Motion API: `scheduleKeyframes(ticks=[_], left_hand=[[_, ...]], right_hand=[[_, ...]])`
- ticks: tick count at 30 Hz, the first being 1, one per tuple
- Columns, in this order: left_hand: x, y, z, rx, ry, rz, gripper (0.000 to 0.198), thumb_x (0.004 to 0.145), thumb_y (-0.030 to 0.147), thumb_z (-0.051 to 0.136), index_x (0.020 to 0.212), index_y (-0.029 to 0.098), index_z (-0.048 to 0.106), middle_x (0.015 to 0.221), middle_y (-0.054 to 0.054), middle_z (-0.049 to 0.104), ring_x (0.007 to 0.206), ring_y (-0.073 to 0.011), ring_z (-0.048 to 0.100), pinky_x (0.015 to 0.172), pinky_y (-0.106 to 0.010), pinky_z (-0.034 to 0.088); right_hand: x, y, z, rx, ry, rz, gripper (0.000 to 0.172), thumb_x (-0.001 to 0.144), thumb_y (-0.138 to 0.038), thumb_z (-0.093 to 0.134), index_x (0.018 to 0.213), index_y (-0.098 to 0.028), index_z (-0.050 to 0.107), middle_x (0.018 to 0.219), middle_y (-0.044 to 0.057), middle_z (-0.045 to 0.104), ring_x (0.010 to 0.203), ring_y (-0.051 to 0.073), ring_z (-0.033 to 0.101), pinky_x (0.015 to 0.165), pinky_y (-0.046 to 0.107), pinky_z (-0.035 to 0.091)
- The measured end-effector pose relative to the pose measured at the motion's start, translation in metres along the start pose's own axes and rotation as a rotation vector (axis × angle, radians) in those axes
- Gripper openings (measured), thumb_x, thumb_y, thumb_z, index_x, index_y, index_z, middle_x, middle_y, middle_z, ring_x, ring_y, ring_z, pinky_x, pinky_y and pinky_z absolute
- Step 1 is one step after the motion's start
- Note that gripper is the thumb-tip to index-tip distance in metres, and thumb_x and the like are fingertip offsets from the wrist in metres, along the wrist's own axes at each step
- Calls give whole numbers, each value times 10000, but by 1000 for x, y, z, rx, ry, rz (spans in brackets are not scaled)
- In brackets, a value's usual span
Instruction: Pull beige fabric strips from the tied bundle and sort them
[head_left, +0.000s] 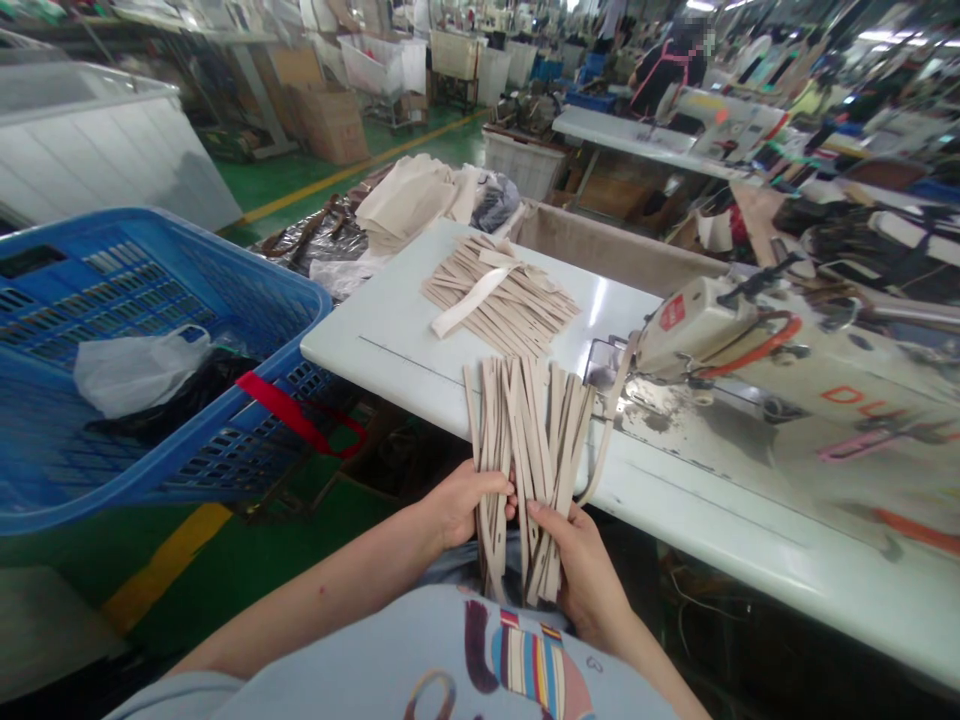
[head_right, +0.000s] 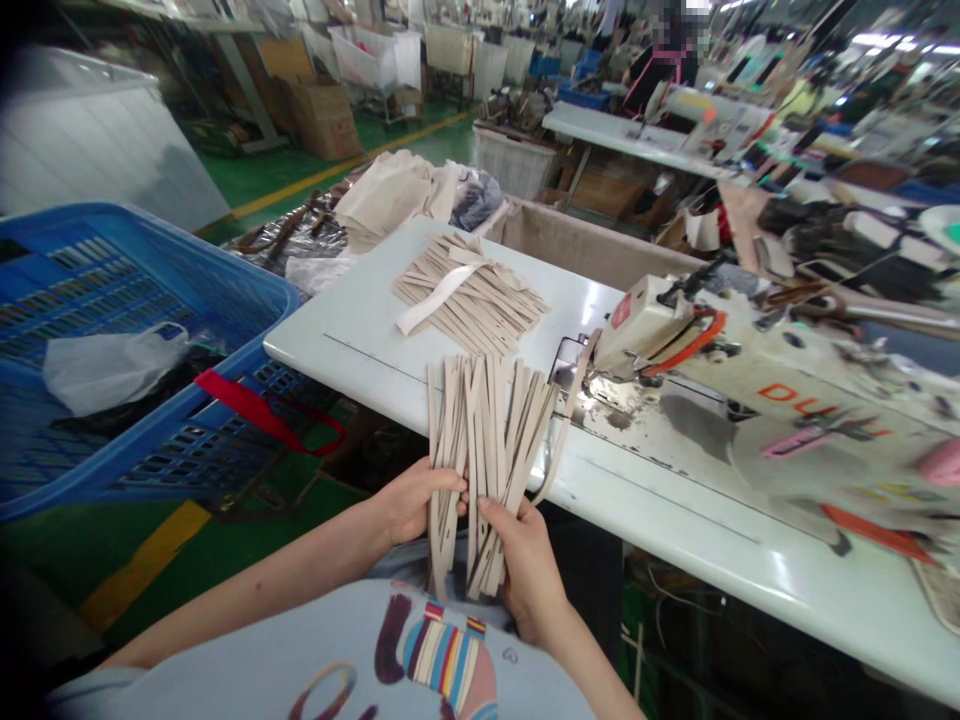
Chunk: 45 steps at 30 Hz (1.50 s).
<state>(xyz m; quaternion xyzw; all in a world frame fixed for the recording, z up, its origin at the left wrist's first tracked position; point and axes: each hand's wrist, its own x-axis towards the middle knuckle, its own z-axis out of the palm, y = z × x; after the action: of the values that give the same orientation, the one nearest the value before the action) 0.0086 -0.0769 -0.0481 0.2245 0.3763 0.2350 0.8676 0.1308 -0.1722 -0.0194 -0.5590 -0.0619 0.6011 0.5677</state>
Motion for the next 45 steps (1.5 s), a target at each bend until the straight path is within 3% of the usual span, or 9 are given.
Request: scheduleKeyframes(ticks=[3, 7, 12, 18, 25, 32, 38, 45], left_hand=[[-3, 1, 2, 11, 8, 23, 259, 575, 182, 797, 785, 63, 701, 643, -63, 627, 569, -130, 557, 539, -240, 476], [-6, 2, 6, 38, -17, 52, 426, 539, 227, 891, 891, 60, 719, 833, -131, 705, 742, -210, 657, 694, -315, 545], [-5, 3, 7, 10, -13, -45, 402, 547, 239, 865, 871, 64, 702, 802, -144, 696, 711, -261, 660, 650, -433, 588], [-2, 2, 6, -42, -44, -8, 235, 547, 158, 784, 726, 104, 642, 676, -82, 643, 595, -182, 614, 593, -323, 561], [-2, 0, 2, 81, -3, 49, 345, 578, 252, 884, 816, 81, 703, 617, -39, 604, 519, -105, 520, 522, -226, 452], [-2, -3, 3, 86, -4, 92, 460, 514, 254, 933, 892, 70, 746, 816, -121, 706, 726, -212, 639, 682, -317, 515], [0, -5, -1, 75, 31, 66, 385, 521, 225, 912, 823, 62, 737, 709, -83, 673, 572, -131, 554, 573, -264, 464], [0, -1, -2, 4, -25, -8, 453, 541, 255, 903, 910, 68, 719, 822, -132, 704, 737, -230, 659, 710, -351, 534]], right_hand=[[-1, 1, 1, -32, -4, -13, 368, 634, -331, 894, 912, -144, 740, 831, 95, 774, 804, 285, 728, 764, 395, 581], [-2, 1, 4, -40, 6, -45, 494, 610, -369, 922, 1011, -161, 723, 874, 89, 780, 886, 295, 732, 854, 427, 572], [-2, -1, 6, -3, 48, -2, 434, 633, -395, 905, 952, -166, 721, 827, 78, 772, 775, 275, 735, 751, 405, 599], [-1, -1, 2, 22, 32, -7, 400, 663, -373, 876, 958, -142, 740, 836, 87, 769, 787, 268, 725, 733, 370, 595], [-1, 2, 0, -23, -21, -43, 461, 606, -364, 928, 973, -164, 735, 888, 72, 773, 849, 240, 719, 901, 382, 548], [0, 5, 1, -46, -41, -44, 539, 567, -375, 951, 1014, -180, 723, 963, 78, 779, 928, 253, 722, 981, 410, 515], [-1, 1, -1, -17, -61, -12, 449, 636, -408, 908, 961, -152, 735, 947, 110, 778, 898, 294, 734, 922, 450, 550], [-1, 0, -2, -4, -37, -23, 450, 643, -324, 899, 1019, -155, 719, 901, 106, 782, 885, 298, 742, 875, 433, 575]])
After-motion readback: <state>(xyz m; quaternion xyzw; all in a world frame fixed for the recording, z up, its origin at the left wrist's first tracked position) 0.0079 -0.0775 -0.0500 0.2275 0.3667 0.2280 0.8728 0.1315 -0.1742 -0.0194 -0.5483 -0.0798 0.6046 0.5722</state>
